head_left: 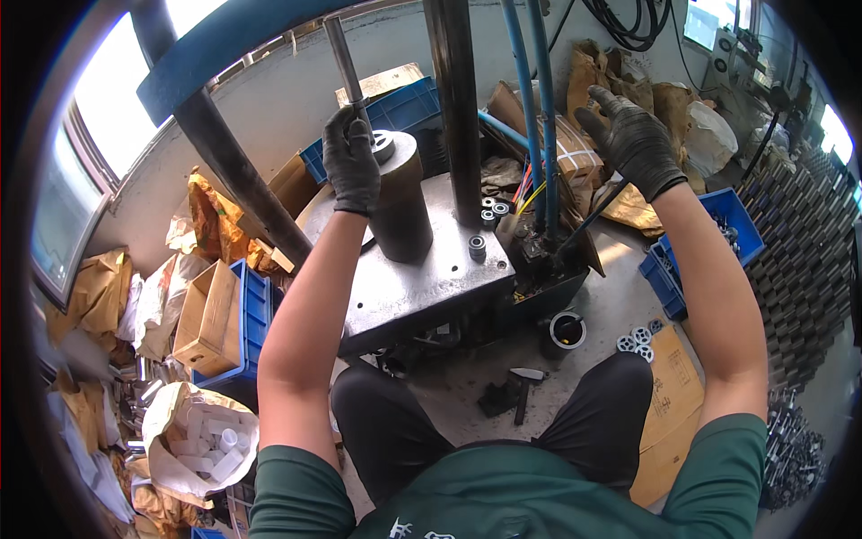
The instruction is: Assembling metal gears onto a central shaft using a manual press and a T-handle wrench.
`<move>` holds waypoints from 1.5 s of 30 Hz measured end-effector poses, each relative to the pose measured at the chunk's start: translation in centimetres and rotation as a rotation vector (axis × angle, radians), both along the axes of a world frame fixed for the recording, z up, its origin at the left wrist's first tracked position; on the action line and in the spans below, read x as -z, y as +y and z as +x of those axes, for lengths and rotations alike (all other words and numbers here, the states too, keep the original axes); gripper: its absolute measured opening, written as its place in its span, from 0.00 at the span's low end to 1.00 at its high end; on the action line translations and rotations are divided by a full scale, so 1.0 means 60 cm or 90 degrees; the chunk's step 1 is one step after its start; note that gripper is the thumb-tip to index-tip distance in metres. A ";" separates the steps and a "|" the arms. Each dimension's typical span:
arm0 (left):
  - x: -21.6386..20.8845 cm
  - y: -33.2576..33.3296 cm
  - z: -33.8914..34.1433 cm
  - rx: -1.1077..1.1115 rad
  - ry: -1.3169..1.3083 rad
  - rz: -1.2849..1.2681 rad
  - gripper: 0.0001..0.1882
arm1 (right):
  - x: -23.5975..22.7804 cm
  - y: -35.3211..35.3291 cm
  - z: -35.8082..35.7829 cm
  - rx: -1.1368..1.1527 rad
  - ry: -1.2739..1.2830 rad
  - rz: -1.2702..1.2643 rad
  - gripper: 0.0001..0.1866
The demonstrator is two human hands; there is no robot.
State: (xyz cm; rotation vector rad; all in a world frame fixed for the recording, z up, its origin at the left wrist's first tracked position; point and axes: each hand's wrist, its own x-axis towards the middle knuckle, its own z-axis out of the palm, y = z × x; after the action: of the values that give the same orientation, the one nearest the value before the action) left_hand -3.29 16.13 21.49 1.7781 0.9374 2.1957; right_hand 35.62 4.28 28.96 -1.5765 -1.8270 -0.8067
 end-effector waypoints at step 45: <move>0.249 -0.454 0.144 0.547 -0.076 -0.602 0.19 | 0.170 -0.404 -0.128 -0.343 -0.021 -0.133 0.20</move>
State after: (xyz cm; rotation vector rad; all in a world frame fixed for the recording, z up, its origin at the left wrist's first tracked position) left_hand 5.34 -11.11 6.52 1.1980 0.7579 1.0271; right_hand 27.92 -19.98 18.77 -1.0962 -2.2697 -0.4036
